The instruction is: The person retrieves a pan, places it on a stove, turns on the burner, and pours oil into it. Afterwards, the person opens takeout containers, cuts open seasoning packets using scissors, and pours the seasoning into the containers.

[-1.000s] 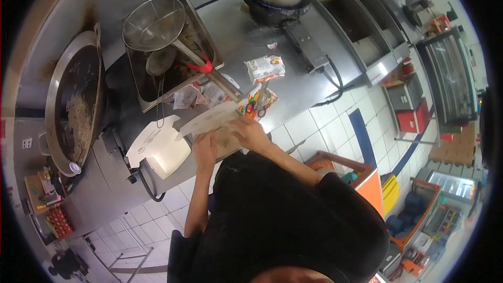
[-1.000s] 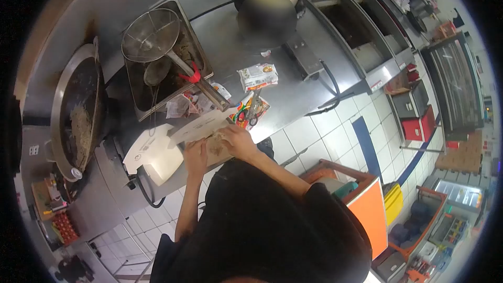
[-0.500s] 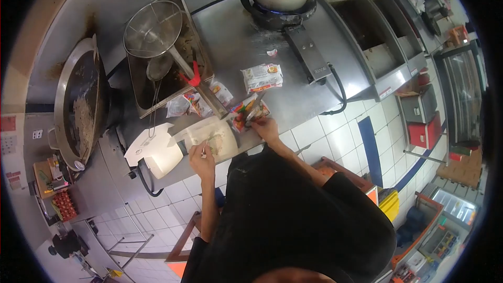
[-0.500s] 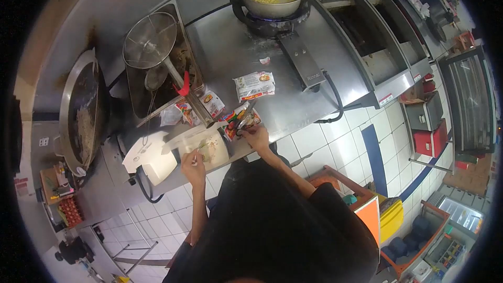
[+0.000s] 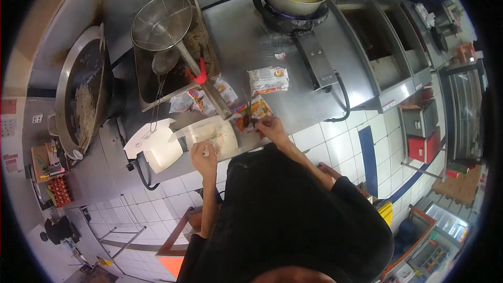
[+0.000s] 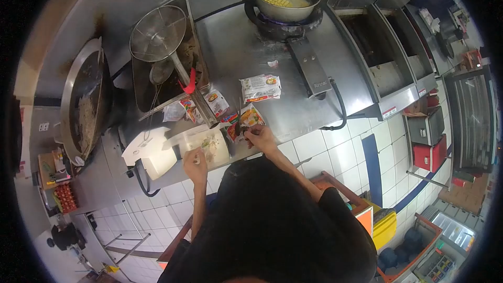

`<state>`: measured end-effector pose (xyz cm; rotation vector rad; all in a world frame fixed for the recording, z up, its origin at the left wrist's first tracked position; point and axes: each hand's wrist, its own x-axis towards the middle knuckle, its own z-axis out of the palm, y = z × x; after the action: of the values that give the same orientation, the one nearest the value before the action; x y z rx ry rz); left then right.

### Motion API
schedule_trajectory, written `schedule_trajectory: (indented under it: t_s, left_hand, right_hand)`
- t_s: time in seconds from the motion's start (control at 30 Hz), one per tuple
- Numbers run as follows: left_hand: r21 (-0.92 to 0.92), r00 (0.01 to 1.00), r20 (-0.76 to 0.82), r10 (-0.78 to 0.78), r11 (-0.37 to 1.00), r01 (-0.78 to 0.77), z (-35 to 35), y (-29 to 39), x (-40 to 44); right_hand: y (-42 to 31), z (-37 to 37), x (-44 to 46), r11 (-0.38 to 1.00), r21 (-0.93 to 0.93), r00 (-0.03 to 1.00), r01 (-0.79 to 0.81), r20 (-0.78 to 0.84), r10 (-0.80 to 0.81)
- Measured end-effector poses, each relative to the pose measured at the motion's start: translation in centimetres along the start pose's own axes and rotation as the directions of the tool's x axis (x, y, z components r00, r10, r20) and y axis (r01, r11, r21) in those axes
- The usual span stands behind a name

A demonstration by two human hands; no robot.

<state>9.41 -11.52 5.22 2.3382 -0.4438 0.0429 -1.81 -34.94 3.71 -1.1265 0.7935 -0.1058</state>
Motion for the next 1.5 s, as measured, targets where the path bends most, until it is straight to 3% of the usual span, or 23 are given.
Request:
schedule_trajectory:
  t_s: [0.17,0.27,0.33,0.47,0.67,0.73,0.83,0.97,1.03,1.27,1.37,1.5]
  left_hand:
    - [-0.025,1.0,0.017,-0.009,1.0,0.009,0.2,-1.0,0.3]
    - [-0.012,0.995,-0.024,0.093,0.996,-0.093,0.1,-1.5,0.4]
    - [-0.052,0.999,0.032,-0.032,0.998,0.033,-0.6,-0.7,0.1]
    - [-0.055,1.0,0.024,-0.018,0.998,0.019,-0.4,-1.6,0.3]
    - [-0.002,0.997,-0.033,0.076,0.997,-0.077,-0.7,-2.6,-0.4]
    - [-0.007,0.982,-0.029,0.185,0.983,-0.186,-0.4,-2.4,0.3]
    - [-0.048,0.989,-0.062,0.135,0.989,-0.138,-0.2,-2.3,0.2]
    - [-0.015,0.991,-0.044,0.125,0.992,-0.125,0.3,-3.1,-0.2]
    - [-0.072,0.995,-0.053,0.08,0.994,-0.084,0.2,-3.0,-0.6]
    - [-0.011,0.983,-0.052,0.175,0.984,-0.176,1.3,-4.0,0.3]
    - [-0.045,0.991,-0.079,0.105,0.993,-0.108,0.5,-3.8,-0.6]
    - [-0.081,0.998,0.029,-0.055,0.995,0.058,-0.1,-2.6,-0.1]
  right_hand:
    - [-0.1,0.3,0.1,0.995,0.097,0.999,-0.034,-0.008,0.035]
    - [-0.4,0.3,-0.8,0.988,0.155,0.999,0.027,-0.02,-0.024]
    - [0.2,0.2,-1.0,0.989,0.136,0.998,0.055,-0.032,-0.051]
    - [0.2,0.2,-1.5,0.979,0.167,0.993,0.12,-0.026,-0.117]
    - [1.1,-0.1,-1.2,0.958,0.171,0.972,0.232,0.001,-0.236]
    - [0.7,-0.2,-1.0,0.96,0.149,0.97,0.239,0.005,-0.243]
    - [1.0,-0.6,-1.0,0.952,0.17,0.967,0.253,-0.018,-0.254]
    - [1.0,-2.6,-1.9,0.932,0.265,0.969,0.245,-0.094,-0.228]
    - [0.2,-4.0,-2.4,0.933,0.228,0.959,0.279,-0.115,-0.259]
    - [2.2,-10.6,-2.5,0.945,0.283,0.969,0.167,-0.226,-0.103]
    - [4.3,-12.7,-1.8,0.926,0.311,0.961,0.213,-0.236,-0.142]
    - [4.2,-13.1,-1.6,0.952,0.252,0.946,0.172,-0.31,-0.089]
